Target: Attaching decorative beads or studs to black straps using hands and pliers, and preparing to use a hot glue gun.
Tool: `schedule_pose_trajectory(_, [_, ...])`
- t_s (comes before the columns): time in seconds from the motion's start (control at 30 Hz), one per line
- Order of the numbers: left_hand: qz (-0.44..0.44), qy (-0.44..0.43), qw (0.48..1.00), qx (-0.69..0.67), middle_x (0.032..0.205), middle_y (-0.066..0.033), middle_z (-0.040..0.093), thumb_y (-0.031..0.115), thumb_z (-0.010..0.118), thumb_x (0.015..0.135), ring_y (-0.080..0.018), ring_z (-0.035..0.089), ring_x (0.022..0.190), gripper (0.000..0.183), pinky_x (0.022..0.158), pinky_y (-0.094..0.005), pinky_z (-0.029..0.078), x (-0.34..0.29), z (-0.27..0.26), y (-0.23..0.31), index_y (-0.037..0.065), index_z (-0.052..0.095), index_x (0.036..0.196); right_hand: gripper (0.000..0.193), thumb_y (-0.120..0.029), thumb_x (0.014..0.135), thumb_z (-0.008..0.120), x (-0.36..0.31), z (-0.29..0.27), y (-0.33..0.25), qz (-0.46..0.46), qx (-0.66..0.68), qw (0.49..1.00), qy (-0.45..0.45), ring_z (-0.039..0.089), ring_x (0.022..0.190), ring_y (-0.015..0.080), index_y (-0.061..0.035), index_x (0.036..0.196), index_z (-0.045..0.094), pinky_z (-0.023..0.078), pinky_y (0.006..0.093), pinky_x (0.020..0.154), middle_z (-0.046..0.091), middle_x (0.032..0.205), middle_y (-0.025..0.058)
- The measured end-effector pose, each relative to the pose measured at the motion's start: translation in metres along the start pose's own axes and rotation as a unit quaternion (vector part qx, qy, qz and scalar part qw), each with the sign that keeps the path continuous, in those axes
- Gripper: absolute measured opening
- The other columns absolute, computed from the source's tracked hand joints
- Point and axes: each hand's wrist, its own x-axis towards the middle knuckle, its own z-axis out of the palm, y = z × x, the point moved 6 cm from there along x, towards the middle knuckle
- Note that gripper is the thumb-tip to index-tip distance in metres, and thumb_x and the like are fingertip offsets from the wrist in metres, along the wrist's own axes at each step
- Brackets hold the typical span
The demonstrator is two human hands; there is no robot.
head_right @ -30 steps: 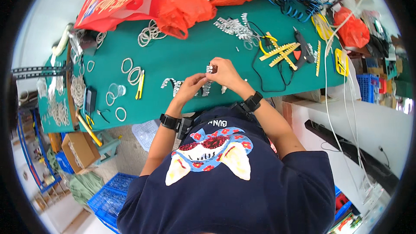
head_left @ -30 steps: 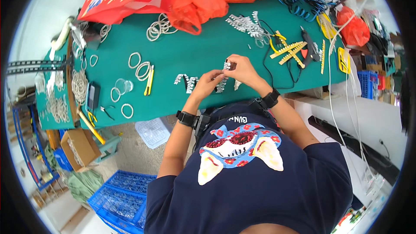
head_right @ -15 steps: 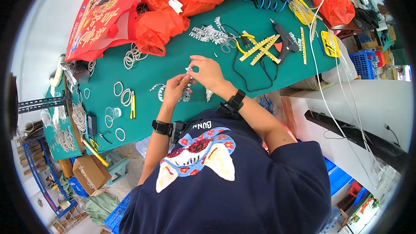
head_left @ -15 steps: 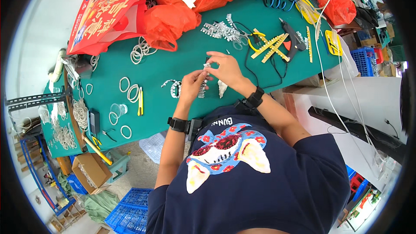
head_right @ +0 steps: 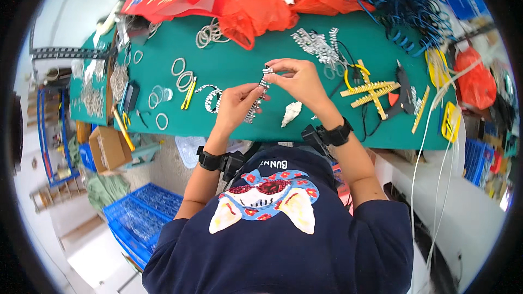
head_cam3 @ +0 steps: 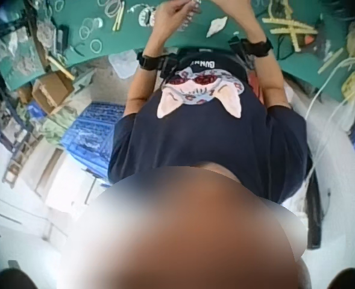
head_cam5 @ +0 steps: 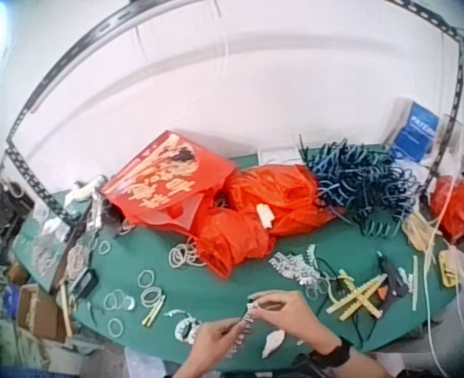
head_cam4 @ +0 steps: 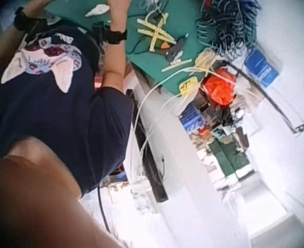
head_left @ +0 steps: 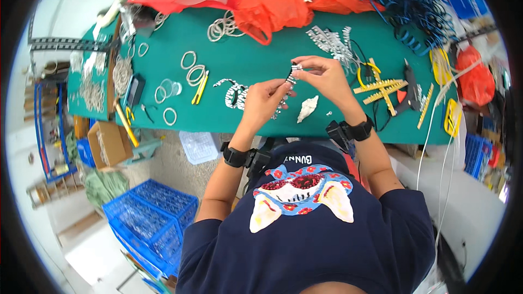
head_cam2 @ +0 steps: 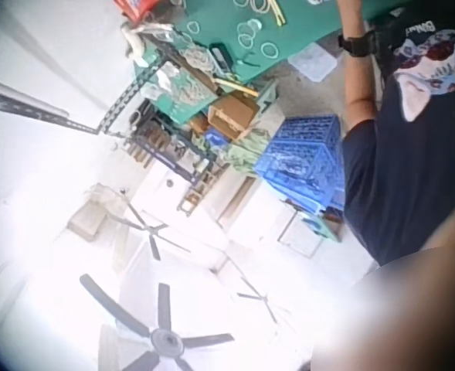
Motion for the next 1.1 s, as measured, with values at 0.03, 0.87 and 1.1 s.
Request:
schedule_pose_trajectory(0.03, [-0.005, 0.014, 1.0, -0.001, 0.082, -0.0061, 0.07, 0.017, 0.057, 0.093, -0.0059, 0.06, 0.063, 0.026, 0.054, -0.0214, 0.05, -0.003, -0.001, 0.002, -0.002, 0.066, 0.108, 0.016, -0.006, 0.076, 0.073, 0.003, 0.002, -0.001, 0.001, 0.004, 1.0, -0.014, 0.066, 0.08, 0.0133, 0.0032, 0.089, 0.07, 0.054, 0.0243, 0.071, 0.068, 0.103, 0.0116])
schedule_pose_trajectory(0.87, [0.046, 0.149, 0.986, 0.063, 0.074, -0.0052, 0.07, 0.019, 0.06, 0.091, -0.0094, 0.062, 0.054, 0.021, 0.05, -0.0227, 0.047, -0.045, -0.004, 0.024, 0.004, 0.068, 0.102, 0.014, 0.003, 0.077, 0.071, -0.009, 0.019, -0.027, -0.019, 0.045, 0.996, -0.07, 0.063, 0.086, 0.013, 0.0052, 0.09, 0.067, 0.053, 0.0244, 0.076, 0.064, 0.099, 0.0094])
schedule_pose_trajectory(1.1, [0.068, 0.273, 0.955, 0.09, 0.074, -0.003, 0.07, 0.016, 0.061, 0.09, -0.0055, 0.058, 0.055, 0.019, 0.051, -0.0215, 0.047, -0.159, -0.058, 0.011, 0.004, 0.069, 0.103, 0.013, 0.001, 0.078, 0.071, -0.038, 0.131, -0.058, -0.055, 0.047, 0.976, -0.207, 0.065, 0.084, 0.0142, 0.0044, 0.09, 0.069, 0.053, 0.0255, 0.076, 0.066, 0.096, 0.0091])
